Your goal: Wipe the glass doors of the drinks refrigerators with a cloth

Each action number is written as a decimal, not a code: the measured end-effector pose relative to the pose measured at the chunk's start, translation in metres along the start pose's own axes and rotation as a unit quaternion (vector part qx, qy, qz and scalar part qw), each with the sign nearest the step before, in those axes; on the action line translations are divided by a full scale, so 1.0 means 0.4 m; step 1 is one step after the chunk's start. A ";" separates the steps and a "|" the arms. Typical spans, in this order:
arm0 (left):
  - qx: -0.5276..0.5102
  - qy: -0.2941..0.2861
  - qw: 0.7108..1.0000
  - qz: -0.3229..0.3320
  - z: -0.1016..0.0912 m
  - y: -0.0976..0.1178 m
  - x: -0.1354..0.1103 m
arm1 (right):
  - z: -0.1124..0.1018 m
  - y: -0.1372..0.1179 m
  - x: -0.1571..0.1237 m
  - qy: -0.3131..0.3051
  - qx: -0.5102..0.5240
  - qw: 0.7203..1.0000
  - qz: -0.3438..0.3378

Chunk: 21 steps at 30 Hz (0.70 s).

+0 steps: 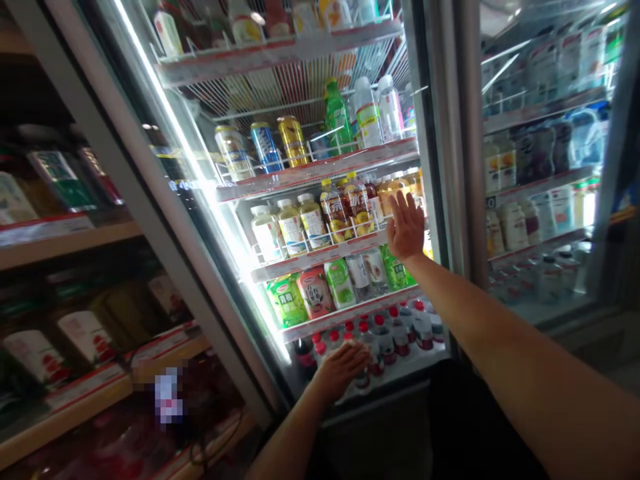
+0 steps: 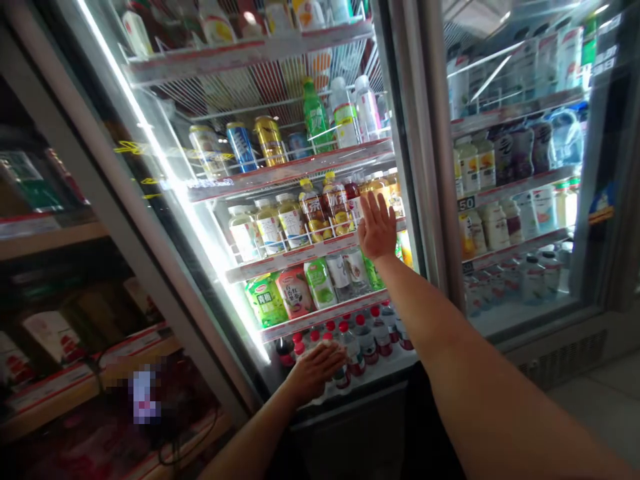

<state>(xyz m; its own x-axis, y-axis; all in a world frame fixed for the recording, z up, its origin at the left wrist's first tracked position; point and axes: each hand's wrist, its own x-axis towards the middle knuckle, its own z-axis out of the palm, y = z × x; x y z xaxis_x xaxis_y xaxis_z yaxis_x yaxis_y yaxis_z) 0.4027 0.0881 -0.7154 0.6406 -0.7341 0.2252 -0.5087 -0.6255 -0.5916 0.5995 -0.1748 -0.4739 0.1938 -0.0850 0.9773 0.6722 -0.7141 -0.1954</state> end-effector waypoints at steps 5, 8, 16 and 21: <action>0.025 -0.020 0.999 -0.013 0.004 -0.001 -0.045 | 0.003 0.003 -0.001 0.013 -0.012 1.000 -0.009; 0.034 -0.027 0.999 -0.024 -0.003 -0.006 -0.073 | 0.004 0.002 -0.001 0.013 -0.011 1.000 -0.007; 0.086 0.016 0.993 -0.074 -0.049 -0.057 -0.124 | -0.005 -0.004 -0.001 -0.005 0.001 1.000 0.004; 0.093 0.071 0.982 -0.149 -0.100 -0.109 -0.129 | -0.003 -0.003 -0.001 -0.003 0.002 1.000 0.005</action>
<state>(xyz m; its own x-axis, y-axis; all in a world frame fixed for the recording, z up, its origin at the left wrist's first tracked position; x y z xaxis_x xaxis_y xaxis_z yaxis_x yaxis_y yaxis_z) 0.3688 0.1426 -0.6702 0.6516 -0.5637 0.5076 -0.1880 -0.7683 -0.6119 0.5977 -0.1749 -0.4741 0.2046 -0.0875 0.9749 0.6732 -0.7105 -0.2051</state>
